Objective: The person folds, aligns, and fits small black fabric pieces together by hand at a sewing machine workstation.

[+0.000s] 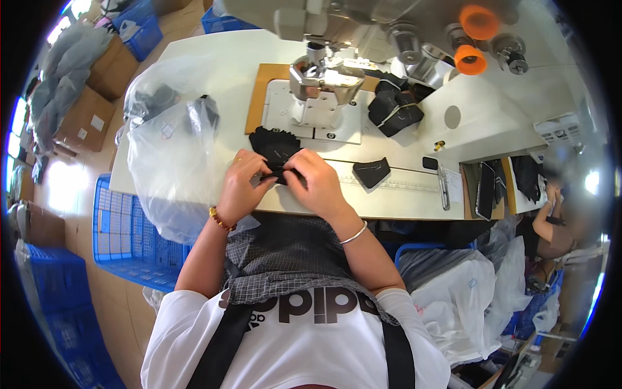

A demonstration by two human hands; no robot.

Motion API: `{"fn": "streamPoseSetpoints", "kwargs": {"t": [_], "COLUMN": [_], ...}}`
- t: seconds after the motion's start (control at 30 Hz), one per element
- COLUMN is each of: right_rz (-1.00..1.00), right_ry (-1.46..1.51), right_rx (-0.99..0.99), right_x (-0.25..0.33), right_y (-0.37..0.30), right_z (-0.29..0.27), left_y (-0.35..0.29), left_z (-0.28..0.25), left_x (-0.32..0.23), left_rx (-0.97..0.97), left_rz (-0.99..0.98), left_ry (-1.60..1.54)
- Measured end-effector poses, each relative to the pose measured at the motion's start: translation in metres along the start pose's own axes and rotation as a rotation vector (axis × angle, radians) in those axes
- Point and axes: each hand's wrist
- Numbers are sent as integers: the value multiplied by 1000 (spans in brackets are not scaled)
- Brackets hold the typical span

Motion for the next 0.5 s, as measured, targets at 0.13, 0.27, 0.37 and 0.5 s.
{"fn": "streamPoseSetpoints", "kwargs": {"t": [0.13, 0.27, 0.37, 0.5], "right_rz": [-36, -61, -55, -40], "right_ry": [-118, -134, -114, -84], "right_rx": [75, 33, 45, 24], "right_x": [5, -4, -3, 2], "right_y": [1, -3, -4, -2], "right_z": [-4, 8, 8, 1], "left_y": [2, -1, -4, -5], "left_z": [3, 4, 5, 7], "left_x": [0, -1, -4, -3], "left_rx": [11, 22, -2, 31], "left_rz": [21, -21, -110, -172], "left_ry": [34, 26, -3, -7]}}
Point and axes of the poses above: each hand's wrist, its own y-axis towards the middle knuckle, its own z-axis out of the palm, x = y × z, and after that the axes turned 9 degrees about -y, right-handed
